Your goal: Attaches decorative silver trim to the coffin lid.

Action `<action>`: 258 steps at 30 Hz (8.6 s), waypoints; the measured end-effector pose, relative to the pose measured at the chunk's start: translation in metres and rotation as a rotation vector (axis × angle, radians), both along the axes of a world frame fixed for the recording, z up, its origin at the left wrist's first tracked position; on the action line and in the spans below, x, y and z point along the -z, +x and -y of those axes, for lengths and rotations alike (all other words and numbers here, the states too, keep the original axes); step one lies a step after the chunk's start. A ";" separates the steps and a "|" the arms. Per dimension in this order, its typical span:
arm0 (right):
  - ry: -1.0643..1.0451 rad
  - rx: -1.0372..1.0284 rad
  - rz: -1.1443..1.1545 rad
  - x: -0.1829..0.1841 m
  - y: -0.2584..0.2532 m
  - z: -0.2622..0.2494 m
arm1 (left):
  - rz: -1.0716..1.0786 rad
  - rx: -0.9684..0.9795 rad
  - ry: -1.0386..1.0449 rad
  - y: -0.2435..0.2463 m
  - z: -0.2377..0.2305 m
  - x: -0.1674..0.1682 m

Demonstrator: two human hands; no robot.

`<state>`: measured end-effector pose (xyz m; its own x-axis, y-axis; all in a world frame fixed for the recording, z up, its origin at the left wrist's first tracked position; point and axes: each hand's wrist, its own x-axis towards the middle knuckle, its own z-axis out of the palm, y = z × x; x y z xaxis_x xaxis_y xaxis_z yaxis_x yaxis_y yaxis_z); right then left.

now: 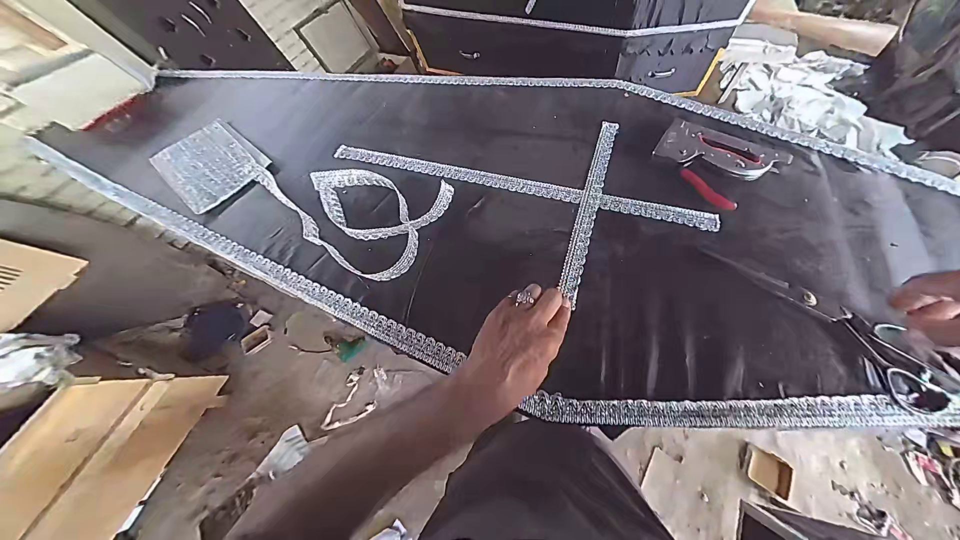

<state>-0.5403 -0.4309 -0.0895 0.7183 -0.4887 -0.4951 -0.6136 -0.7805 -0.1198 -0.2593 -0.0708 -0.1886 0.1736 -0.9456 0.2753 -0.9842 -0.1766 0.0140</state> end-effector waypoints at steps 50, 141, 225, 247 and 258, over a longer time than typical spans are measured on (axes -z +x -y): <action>-0.049 -1.247 -0.235 -0.024 0.291 -0.110 | -0.164 -0.106 -0.255 -0.002 -0.010 0.027; -0.041 -1.186 -0.312 -0.023 0.280 -0.109 | -0.214 -0.135 -0.262 -0.004 -0.007 0.023; 0.099 -0.424 -0.052 -0.037 0.191 -0.139 | -0.375 -0.158 -0.265 0.003 -0.009 0.020; 0.587 0.614 0.074 -0.027 0.150 -0.244 | -0.290 1.097 -0.035 0.164 0.111 0.009; 0.591 0.862 0.223 -0.016 0.171 -0.288 | -0.337 1.149 -0.127 0.167 0.113 0.030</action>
